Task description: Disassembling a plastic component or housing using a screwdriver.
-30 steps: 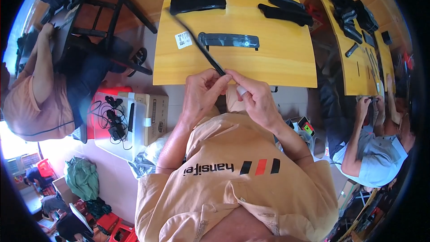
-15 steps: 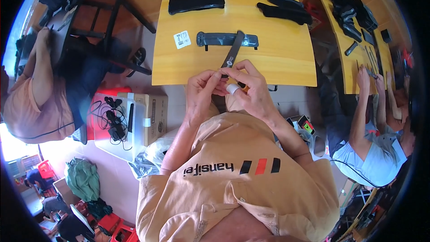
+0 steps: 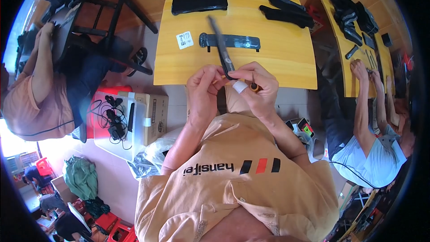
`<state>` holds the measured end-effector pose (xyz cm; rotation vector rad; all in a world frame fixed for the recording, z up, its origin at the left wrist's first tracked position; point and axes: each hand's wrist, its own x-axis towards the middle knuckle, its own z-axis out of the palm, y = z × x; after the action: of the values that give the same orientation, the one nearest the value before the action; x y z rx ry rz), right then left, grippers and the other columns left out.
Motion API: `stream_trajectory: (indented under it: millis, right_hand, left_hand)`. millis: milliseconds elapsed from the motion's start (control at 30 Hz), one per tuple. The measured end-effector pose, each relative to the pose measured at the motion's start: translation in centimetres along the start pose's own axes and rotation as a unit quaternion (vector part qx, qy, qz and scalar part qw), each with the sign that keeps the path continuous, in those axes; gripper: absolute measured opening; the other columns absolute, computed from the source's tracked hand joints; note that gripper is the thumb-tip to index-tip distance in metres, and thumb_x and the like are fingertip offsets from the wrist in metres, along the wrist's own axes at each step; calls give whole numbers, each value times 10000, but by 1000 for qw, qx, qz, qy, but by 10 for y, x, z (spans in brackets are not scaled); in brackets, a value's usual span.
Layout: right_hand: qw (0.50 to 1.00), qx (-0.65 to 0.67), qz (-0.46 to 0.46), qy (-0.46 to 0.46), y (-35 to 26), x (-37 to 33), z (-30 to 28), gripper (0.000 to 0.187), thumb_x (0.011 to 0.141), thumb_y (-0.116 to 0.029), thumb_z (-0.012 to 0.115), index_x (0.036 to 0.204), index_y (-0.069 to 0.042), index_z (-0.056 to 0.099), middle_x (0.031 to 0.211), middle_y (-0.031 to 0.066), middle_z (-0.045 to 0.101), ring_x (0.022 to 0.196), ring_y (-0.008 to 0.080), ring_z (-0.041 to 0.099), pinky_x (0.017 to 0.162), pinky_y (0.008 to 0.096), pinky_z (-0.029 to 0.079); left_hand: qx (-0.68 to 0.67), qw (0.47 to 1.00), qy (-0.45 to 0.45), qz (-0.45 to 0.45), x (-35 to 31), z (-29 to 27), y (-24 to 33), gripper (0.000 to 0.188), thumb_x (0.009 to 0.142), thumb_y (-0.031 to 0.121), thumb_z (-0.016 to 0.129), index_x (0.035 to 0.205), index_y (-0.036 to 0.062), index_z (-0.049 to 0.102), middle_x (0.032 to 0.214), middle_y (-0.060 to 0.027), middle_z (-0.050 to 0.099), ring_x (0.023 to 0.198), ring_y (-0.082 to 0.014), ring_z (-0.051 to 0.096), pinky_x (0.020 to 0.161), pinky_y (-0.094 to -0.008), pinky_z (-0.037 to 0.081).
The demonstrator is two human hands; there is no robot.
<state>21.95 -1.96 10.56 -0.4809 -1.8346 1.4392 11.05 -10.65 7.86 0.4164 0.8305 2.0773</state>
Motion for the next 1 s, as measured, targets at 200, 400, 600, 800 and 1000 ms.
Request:
stream_trajectory:
  millis: [200, 400, 600, 800, 1000]
  right_hand:
    - [995, 99, -16, 5, 12, -3, -1, 209, 678, 60, 618, 874, 3, 665, 806, 44, 537, 598, 80, 471, 550, 179, 367]
    - [979, 170, 108, -41, 2, -7, -18, 286, 843, -83, 459, 1090, -23, 590, 838, 25, 485, 521, 43, 396, 486, 157, 316]
    - [954, 155, 218, -134, -26, -8, -21, 496, 860, -74, 374, 1352, -93, 307, 669, 0, 455, 498, 42, 349, 464, 170, 292]
    - [961, 61, 195, -186, -29, -8, -17, 564, 839, -41, 380, 1379, -136, 245, 572, 14, 459, 507, 69, 367, 497, 201, 330]
    - [949, 77, 229, -203, -28, -7, -19, 570, 837, -38, 382, 1381, -136, 241, 567, 14, 460, 521, 63, 387, 511, 193, 335]
  left_hand:
    - [-95, 980, 26, -175, 2, 15, 4, 230, 896, 192, 488, 1043, 19, 525, 956, -77, 597, 835, -111, 589, 727, -254, 516]
    - [-8, 992, 50, -116, 3, 9, 11, 228, 880, 175, 517, 1025, -1, 531, 863, -102, 626, 765, -137, 629, 664, -236, 544]
    - [27, 994, 69, -81, 3, 11, 13, 178, 866, 127, 531, 980, -10, 539, 810, -110, 628, 730, -154, 639, 640, -242, 556]
    - [26, 994, 44, -93, 5, 8, 13, 215, 892, 159, 486, 1005, -21, 524, 834, -120, 627, 741, -192, 645, 656, -250, 558]
    - [10, 994, 48, -98, 3, 10, 14, 172, 867, 122, 527, 973, -13, 538, 786, -99, 625, 726, -149, 638, 641, -244, 557]
